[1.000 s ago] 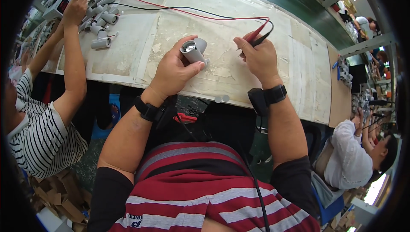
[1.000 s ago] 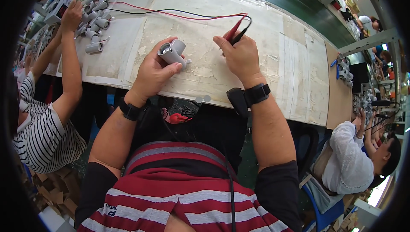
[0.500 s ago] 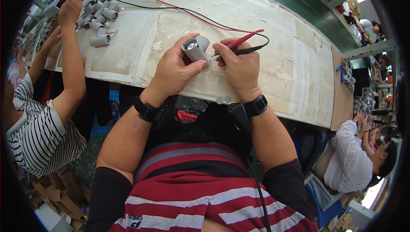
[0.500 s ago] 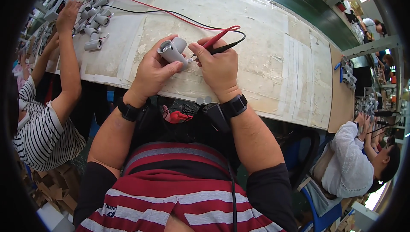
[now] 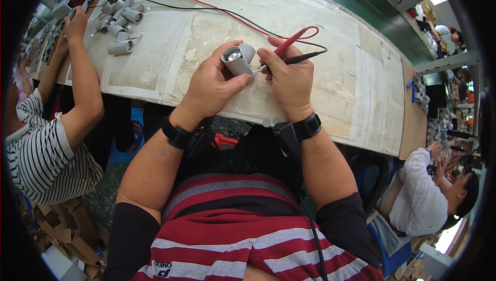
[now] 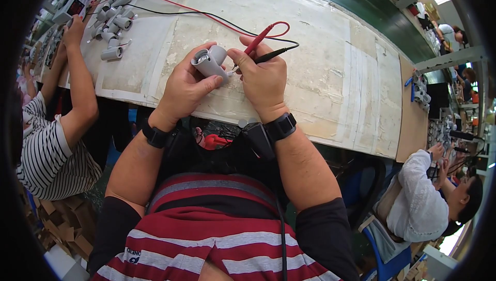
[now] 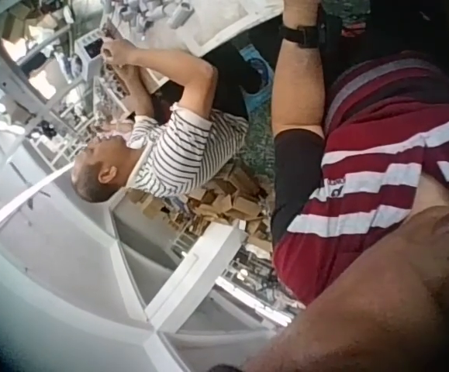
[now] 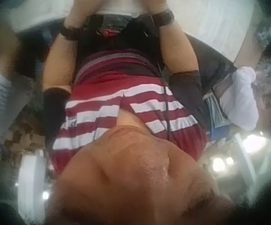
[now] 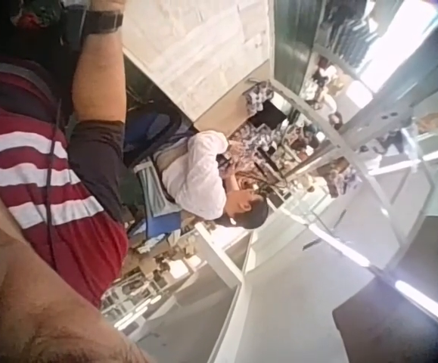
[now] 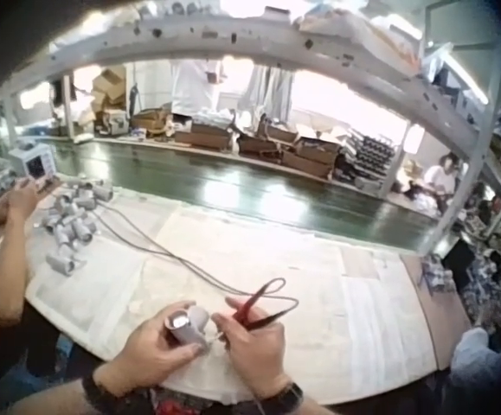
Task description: The person picks up a light fixture, touches a probe to its internal wires, and sets it down, repeating this for a second fixture before adjusting a device on their belt.
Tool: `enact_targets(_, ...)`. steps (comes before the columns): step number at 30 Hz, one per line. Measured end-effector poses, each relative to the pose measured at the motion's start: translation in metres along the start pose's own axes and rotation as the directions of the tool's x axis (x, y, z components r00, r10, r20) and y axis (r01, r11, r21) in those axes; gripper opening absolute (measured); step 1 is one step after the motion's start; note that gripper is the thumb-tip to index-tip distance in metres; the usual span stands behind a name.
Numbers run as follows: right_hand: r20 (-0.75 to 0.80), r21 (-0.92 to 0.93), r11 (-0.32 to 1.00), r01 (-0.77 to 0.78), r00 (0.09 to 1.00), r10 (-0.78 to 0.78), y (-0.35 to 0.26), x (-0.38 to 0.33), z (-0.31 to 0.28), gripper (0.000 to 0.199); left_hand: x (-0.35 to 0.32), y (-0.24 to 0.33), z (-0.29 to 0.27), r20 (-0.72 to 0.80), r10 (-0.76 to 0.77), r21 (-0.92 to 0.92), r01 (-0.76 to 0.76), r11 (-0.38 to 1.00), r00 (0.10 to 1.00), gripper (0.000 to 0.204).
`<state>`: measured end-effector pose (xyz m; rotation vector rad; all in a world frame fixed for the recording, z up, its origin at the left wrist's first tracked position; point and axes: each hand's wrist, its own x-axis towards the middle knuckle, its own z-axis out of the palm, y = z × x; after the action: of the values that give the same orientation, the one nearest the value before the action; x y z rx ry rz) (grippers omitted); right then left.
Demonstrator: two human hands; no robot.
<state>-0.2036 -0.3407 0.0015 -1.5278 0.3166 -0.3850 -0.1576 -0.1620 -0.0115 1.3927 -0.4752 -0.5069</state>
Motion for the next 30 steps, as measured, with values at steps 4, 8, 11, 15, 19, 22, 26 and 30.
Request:
enact_targets(4, -0.016, -0.034, 0.999, 0.029, 0.999, -0.030, 0.001, -0.002, -0.002, 0.034, 0.000, 0.001, 0.000, 0.000, 0.000, -0.006, 0.000, 1.000, 1.000, 0.069)
enact_targets(8, -0.019, -0.040, 0.999, 0.033, 0.999, -0.034, 0.003, -0.003, 0.000, 0.031, 0.000, 0.002, 0.000, 0.000, -0.004, -0.008, 0.004, 1.000, 1.000, 0.069)
enact_targets(11, -0.013, -0.067, 0.998, 0.017, 1.000, -0.018, 0.002, -0.004, 0.001, 0.030, 0.000, 0.001, 0.001, 0.003, 0.003, -0.012, -0.003, 1.000, 1.000, 0.069)
enact_targets(15, -0.004, -0.112, 0.993, 0.046, 0.999, -0.047, 0.006, -0.004, 0.000, 0.026, 0.000, -0.001, 0.003, -0.011, 0.028, -0.028, -0.028, 0.999, 1.000, 0.068)
enact_targets(19, -0.009, -0.135, 0.989, 0.063, 0.998, -0.065, 0.010, -0.007, 0.001, 0.022, -0.001, -0.004, 0.004, -0.046, 0.055, -0.051, -0.057, 0.997, 0.997, 0.068)
enact_targets(22, -0.011, -0.075, 0.996, 0.044, 0.999, -0.045, 0.007, -0.006, 0.002, 0.019, -0.001, -0.005, 0.004, -0.049, 0.056, -0.054, -0.059, 0.997, 0.997, 0.068)
enact_targets(26, -0.005, -0.061, 0.998, 0.022, 1.000, -0.022, 0.006, -0.003, 0.001, 0.015, 0.000, -0.007, 0.003, -0.041, 0.057, -0.049, -0.059, 0.997, 0.998, 0.067)
enact_targets(30, 0.003, -0.094, 0.995, 0.020, 1.000, -0.020, 0.005, 0.000, 0.001, 0.012, 0.003, -0.007, 0.002, -0.044, 0.051, -0.039, -0.053, 0.998, 0.998, 0.066)
